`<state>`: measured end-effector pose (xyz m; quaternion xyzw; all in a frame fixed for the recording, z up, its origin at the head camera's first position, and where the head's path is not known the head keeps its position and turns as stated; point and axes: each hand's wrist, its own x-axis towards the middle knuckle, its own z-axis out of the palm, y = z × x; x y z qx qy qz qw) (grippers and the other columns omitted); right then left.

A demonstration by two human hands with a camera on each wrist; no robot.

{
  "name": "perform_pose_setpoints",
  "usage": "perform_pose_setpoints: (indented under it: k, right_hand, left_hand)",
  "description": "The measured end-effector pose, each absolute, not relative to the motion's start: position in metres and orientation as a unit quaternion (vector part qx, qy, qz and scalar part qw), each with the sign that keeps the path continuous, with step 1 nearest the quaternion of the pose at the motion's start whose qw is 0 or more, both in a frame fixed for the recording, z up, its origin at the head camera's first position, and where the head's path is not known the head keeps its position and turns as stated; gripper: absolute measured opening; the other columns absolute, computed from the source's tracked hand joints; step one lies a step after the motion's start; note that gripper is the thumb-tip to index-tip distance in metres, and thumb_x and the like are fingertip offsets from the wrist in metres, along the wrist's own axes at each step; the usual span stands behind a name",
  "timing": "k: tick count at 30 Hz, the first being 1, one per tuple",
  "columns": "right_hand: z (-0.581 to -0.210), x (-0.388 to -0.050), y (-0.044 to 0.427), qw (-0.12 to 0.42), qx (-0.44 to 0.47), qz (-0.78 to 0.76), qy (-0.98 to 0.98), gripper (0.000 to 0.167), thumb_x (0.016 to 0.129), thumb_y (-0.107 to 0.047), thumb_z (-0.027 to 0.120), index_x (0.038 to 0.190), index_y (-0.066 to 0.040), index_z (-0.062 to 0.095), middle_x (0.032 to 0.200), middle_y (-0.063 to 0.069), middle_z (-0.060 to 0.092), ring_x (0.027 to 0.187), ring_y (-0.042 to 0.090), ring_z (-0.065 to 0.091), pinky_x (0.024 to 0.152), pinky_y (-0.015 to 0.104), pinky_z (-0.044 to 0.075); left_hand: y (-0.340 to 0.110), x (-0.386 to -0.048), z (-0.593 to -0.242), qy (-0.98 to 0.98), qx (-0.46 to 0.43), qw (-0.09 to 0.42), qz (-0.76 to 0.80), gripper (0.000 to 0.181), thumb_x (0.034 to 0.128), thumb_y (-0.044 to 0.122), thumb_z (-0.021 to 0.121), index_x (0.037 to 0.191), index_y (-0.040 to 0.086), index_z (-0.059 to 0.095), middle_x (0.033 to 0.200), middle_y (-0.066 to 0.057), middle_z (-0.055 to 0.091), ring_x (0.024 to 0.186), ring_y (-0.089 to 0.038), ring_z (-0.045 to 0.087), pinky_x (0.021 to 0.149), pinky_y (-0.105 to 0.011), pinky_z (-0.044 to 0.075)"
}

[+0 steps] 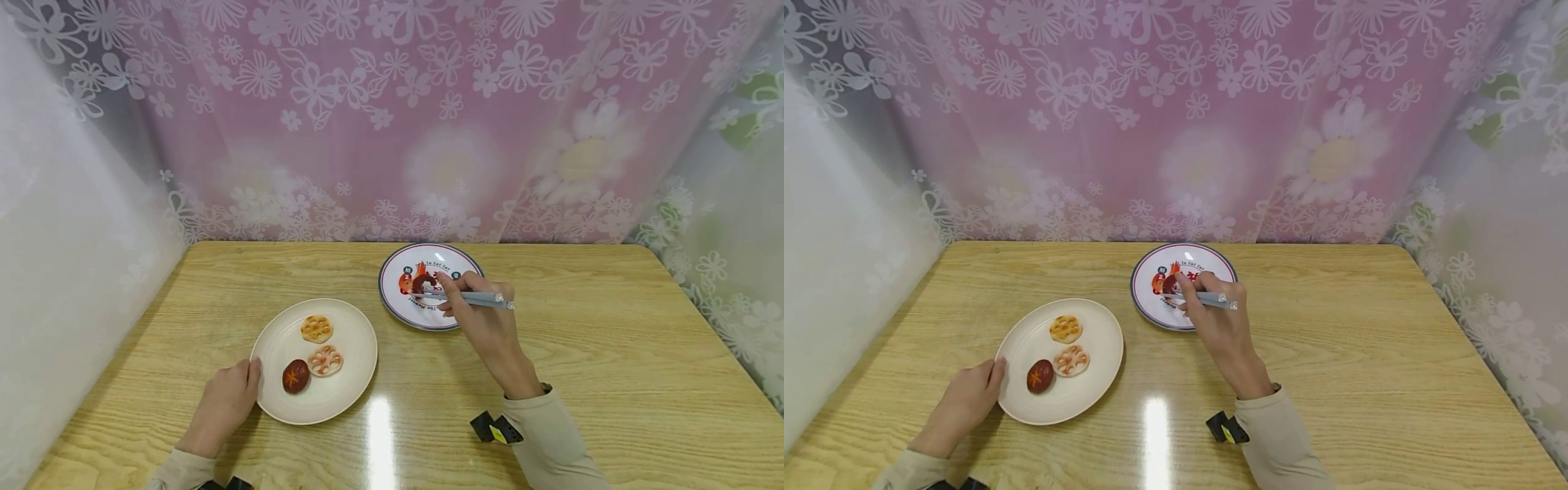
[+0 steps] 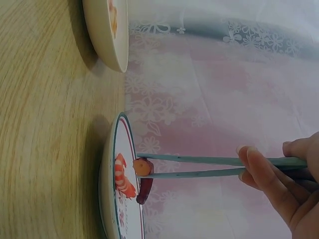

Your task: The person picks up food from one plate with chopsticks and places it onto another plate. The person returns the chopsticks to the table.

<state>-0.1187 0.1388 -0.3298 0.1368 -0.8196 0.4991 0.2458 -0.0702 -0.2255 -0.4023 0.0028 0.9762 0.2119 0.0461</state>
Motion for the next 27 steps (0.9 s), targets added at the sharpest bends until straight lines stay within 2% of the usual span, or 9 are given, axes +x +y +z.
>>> perform_pose_setpoints:
  k: [4,10,17,21,24,27]
  right_hand:
    - [-0.331,-0.119,0.139,0.250,0.146,0.505,-0.813,0.032,0.092,-0.011,0.067,0.062,-0.001,0.061,0.056,0.005,0.065,0.050,0.019,0.066,0.043,0.021,0.048]
    - [-0.331,-0.119,0.137,0.262,0.159,0.504,-0.807,0.031,0.090,-0.008,0.068,0.061,-0.001,0.060,0.055,0.006,0.064,0.049,0.017,0.066,0.044,0.020,0.048]
    - [-0.312,-0.106,0.127,0.264,0.165,0.505,-0.805,0.029,0.087,0.005,0.066,0.060,0.005,0.056,0.053,0.016,0.061,0.047,0.028,0.065,0.044,0.019,0.048]
    - [-0.302,-0.100,0.124,0.265,0.172,0.503,-0.804,0.029,0.086,0.009,0.066,0.059,0.006,0.054,0.053,0.018,0.061,0.047,0.030,0.064,0.045,0.020,0.048]
    - [-0.303,-0.100,0.124,0.263,0.177,0.510,-0.800,0.030,0.086,0.009,0.065,0.059,0.005,0.053,0.052,0.018,0.060,0.047,0.031,0.064,0.045,0.023,0.050]
    - [-0.309,-0.104,0.126,0.261,0.178,0.517,-0.796,0.031,0.086,0.008,0.065,0.059,0.005,0.053,0.051,0.017,0.059,0.047,0.031,0.064,0.045,0.026,0.050]
  left_hand:
    - [-0.225,-0.070,-0.402,0.978,0.002,0.039,0.206,0.040,0.1045,0.019,0.035,0.076,-0.001,0.054,0.062,-0.012,0.052,0.060,-0.027,0.056,0.053,-0.042,0.042]
    - [-0.225,-0.070,-0.403,0.979,0.002,0.029,0.199,0.039,0.1035,0.018,0.036,0.074,0.000,0.054,0.064,-0.015,0.056,0.061,-0.031,0.059,0.054,-0.046,0.044]
    - [-0.224,-0.069,-0.403,0.982,0.006,0.017,0.188,0.039,0.1032,0.017,0.037,0.074,-0.001,0.055,0.069,-0.020,0.059,0.068,-0.042,0.062,0.058,-0.052,0.045]
    - [-0.224,-0.069,-0.403,0.985,0.005,0.005,0.175,0.040,0.1033,0.018,0.037,0.074,-0.001,0.056,0.073,-0.025,0.062,0.073,-0.048,0.062,0.063,-0.057,0.045]
    - [-0.225,-0.069,-0.403,0.986,0.003,-0.001,0.169,0.041,0.1036,0.019,0.036,0.073,0.000,0.056,0.073,-0.025,0.062,0.072,-0.048,0.062,0.064,-0.059,0.044]
    - [-0.225,-0.069,-0.403,0.986,0.003,0.002,0.168,0.043,0.1042,0.020,0.035,0.069,0.003,0.054,0.067,-0.019,0.060,0.066,-0.041,0.062,0.061,-0.056,0.044]
